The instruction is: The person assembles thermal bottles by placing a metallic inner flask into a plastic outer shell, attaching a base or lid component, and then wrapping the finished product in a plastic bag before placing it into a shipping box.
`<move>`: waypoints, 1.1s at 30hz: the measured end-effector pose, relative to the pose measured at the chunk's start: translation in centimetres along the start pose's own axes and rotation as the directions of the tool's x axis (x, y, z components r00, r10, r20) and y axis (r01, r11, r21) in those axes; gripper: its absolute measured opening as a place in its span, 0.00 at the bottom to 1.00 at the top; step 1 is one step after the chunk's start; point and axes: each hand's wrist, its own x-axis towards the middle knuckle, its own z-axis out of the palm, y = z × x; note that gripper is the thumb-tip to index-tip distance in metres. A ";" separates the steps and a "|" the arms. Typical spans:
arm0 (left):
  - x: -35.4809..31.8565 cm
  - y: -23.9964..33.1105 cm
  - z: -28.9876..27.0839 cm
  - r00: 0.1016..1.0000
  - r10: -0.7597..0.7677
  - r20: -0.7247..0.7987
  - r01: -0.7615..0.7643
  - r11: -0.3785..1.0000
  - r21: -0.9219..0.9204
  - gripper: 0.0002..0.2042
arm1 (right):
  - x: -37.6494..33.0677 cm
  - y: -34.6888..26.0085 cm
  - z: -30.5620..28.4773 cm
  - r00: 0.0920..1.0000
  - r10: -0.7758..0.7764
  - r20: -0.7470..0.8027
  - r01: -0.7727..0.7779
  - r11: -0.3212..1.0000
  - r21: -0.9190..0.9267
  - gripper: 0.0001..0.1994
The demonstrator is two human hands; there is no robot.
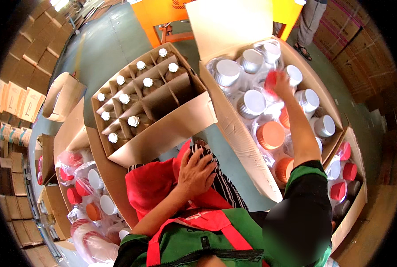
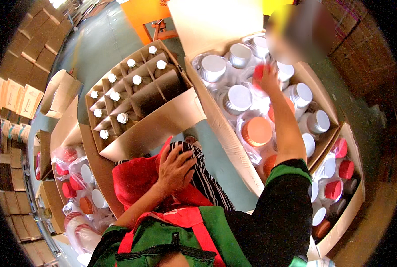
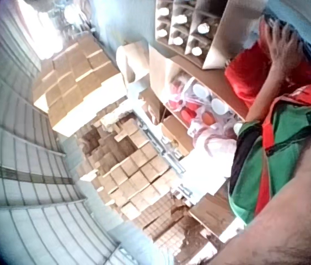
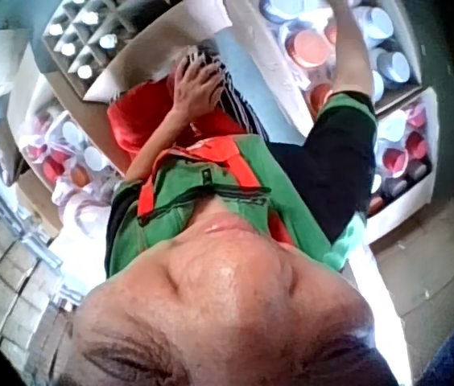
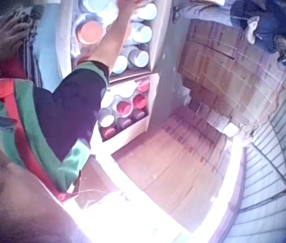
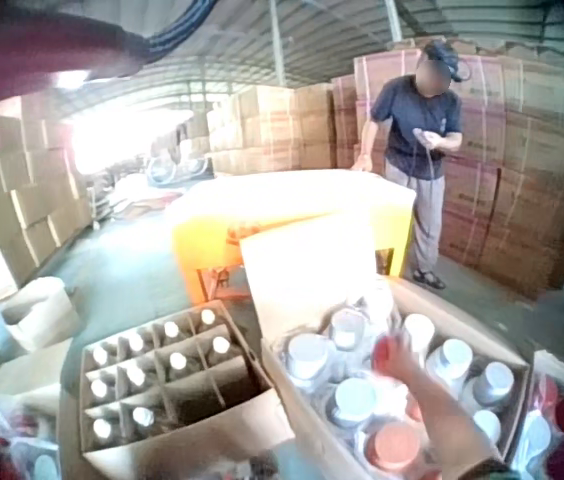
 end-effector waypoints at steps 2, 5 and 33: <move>-0.1 -0.4 0.7 0.993 0.008 -0.114 -0.011 1.000 -0.028 0.10 | -1.5 2.6 5.9 0.994 -0.074 0.081 0.082 0.991 -0.101 0.42; -1.0 -1.8 -0.3 0.990 -0.017 -0.138 0.011 0.999 -0.048 0.10 | 0.1 -4.0 0.3 0.892 -0.046 0.450 -0.021 0.989 0.144 0.41; -11.3 -1.0 -10.4 0.653 -0.519 0.552 0.689 0.710 -0.148 0.14 | -8.6 -14.5 -3.7 0.874 0.060 0.482 -0.211 0.941 0.264 0.23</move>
